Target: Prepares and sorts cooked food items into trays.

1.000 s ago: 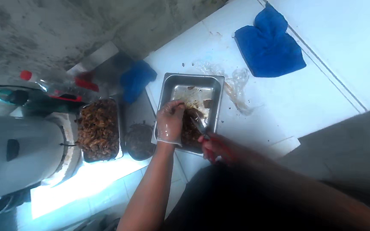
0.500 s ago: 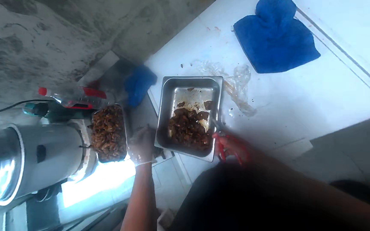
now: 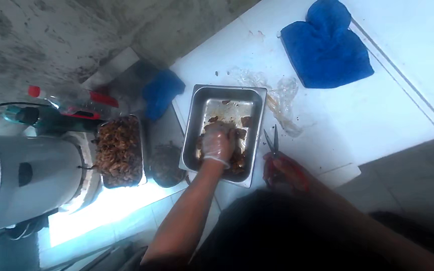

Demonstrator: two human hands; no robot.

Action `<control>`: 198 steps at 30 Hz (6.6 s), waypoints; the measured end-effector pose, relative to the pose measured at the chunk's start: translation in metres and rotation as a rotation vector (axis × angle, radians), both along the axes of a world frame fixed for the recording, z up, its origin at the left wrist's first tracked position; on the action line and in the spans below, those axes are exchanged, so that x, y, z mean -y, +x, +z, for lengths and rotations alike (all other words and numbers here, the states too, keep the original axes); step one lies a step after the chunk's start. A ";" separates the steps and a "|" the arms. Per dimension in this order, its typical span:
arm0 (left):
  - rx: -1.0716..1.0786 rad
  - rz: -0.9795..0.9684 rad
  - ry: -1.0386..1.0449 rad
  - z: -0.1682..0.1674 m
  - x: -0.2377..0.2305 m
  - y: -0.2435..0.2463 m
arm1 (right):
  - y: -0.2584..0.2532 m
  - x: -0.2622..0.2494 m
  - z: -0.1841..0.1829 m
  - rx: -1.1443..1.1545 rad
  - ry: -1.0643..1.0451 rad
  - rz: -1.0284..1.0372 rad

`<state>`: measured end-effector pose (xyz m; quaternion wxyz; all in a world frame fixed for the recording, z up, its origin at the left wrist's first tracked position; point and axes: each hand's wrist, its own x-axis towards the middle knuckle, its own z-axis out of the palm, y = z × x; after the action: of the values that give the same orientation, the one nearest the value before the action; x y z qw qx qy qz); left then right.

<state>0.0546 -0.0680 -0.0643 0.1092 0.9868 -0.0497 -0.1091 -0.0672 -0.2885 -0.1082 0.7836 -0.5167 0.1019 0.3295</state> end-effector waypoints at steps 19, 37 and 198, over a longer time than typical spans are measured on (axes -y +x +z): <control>0.081 0.275 -0.231 0.023 -0.085 -0.024 | 0.010 0.008 0.018 0.161 -0.156 0.164; 0.116 0.459 -0.379 0.024 -0.154 -0.095 | 0.028 -0.093 0.029 0.415 -0.846 -0.358; -0.062 -0.167 -0.044 -0.066 -0.218 -0.053 | -0.051 -0.203 -0.030 -0.079 -0.579 -0.290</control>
<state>0.0017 0.1500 -0.1300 0.1229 0.9727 -0.1306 -0.1474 -0.1178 -0.0858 -0.1385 0.6383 -0.6851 0.2942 0.1918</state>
